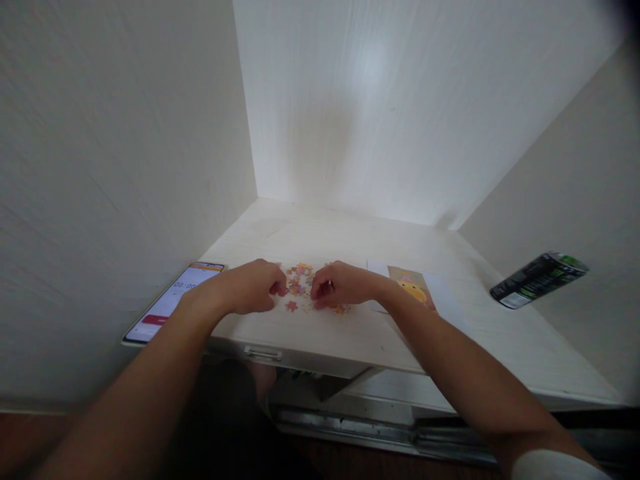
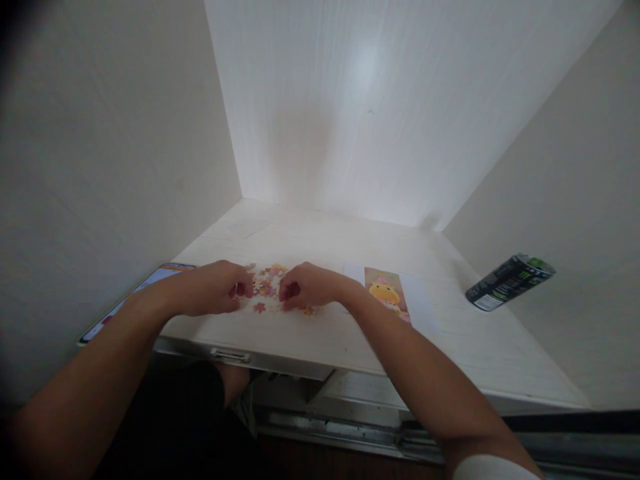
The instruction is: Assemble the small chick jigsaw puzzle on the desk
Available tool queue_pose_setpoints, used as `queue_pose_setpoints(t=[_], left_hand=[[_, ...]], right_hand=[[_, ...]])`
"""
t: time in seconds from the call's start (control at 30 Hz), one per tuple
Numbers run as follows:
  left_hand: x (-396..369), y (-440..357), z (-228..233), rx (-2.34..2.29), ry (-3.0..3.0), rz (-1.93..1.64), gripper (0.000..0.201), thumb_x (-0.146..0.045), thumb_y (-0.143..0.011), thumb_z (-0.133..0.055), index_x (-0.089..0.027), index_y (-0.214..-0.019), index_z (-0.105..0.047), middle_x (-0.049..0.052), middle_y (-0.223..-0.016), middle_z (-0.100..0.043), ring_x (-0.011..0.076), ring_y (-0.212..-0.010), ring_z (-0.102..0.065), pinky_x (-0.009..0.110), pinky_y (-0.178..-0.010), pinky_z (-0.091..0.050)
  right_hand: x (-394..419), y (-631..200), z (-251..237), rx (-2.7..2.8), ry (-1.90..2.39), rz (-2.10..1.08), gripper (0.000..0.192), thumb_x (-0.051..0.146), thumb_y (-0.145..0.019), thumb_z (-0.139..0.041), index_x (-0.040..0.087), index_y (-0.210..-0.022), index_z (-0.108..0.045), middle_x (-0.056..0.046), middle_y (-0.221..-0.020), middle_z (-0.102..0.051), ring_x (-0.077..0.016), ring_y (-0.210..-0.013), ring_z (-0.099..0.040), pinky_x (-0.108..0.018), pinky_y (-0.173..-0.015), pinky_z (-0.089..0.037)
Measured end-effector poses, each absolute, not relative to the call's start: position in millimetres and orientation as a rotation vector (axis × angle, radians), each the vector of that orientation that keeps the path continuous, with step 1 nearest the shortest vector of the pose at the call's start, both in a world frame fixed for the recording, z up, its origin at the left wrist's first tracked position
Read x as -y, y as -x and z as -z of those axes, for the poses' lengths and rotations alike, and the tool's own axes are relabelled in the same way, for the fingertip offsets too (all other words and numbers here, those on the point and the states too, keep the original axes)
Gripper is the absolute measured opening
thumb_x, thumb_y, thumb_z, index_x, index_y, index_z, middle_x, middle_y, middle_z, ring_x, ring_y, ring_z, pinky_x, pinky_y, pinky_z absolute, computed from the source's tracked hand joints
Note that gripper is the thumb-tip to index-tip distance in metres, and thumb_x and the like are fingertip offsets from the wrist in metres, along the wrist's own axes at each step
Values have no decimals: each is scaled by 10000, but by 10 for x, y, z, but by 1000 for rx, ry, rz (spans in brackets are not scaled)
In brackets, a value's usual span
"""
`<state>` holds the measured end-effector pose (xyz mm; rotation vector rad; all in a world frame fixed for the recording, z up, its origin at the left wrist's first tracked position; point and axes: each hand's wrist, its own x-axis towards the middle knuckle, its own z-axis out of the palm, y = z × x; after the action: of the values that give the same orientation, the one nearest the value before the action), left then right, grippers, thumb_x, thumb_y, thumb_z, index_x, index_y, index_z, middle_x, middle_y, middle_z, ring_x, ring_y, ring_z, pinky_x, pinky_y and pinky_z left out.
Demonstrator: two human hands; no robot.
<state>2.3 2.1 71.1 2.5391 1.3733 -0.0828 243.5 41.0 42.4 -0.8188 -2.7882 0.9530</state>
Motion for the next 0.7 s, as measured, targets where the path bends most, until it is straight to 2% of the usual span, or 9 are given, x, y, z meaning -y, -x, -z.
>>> queue_pose_setpoints(t=[0.13, 0.27, 0.4, 0.5, 0.7], left_hand=[[-60, 91, -753, -1512, -2473, 133, 232, -250, -674, -709, -202, -899, -739, 41, -792, -712, 188, -712, -634, 260, -612, -404], [-68, 56, -702, -1455, -2438, 127, 204, -258, -644, -734, -216, -843, -749, 22, -755, -712, 174, -673, -634, 249, -588, -404], [-47, -54, -628, -1444, -2464, 146, 113, -210, -677, -678, -232, -764, -746, 17, -722, -710, 169, -638, -630, 256, -581, -407], [-4, -127, -618, -1517, -2492, 149, 147, -164, -683, -618, -220, -751, -736, 51, -725, -704, 201, -653, -631, 289, -597, -415], [72, -190, -662, -1591, -2534, 143, 100, -192, -698, -624, -193, -748, -710, 90, -720, -671, 236, -707, -635, 317, -636, -436]], right_hand=[[-307, -2337, -448, 2851, 669, -643, 288, 390, -804, -732, 152, -966, -739, -75, -927, -717, -160, -789, -598, -292, -767, -449], [-225, -2279, -458, 2879, 580, -659, 155, 256, -863, -659, 165, -959, -740, -67, -926, -727, -157, -807, -619, -286, -805, -451], [-198, -2271, -471, 2899, 588, -568, 142, 169, -838, -622, 167, -927, -733, -66, -936, -732, -164, -822, -626, -290, -827, -446], [-193, -2266, -476, 2900, 607, -507, 157, 121, -799, -603, 163, -890, -725, -63, -900, -732, -170, -816, -623, -294, -822, -438], [-216, -2268, -466, 2795, 711, -537, 183, 109, -784, -579, 159, -890, -720, -37, -831, -724, -131, -701, -598, -258, -733, -428]])
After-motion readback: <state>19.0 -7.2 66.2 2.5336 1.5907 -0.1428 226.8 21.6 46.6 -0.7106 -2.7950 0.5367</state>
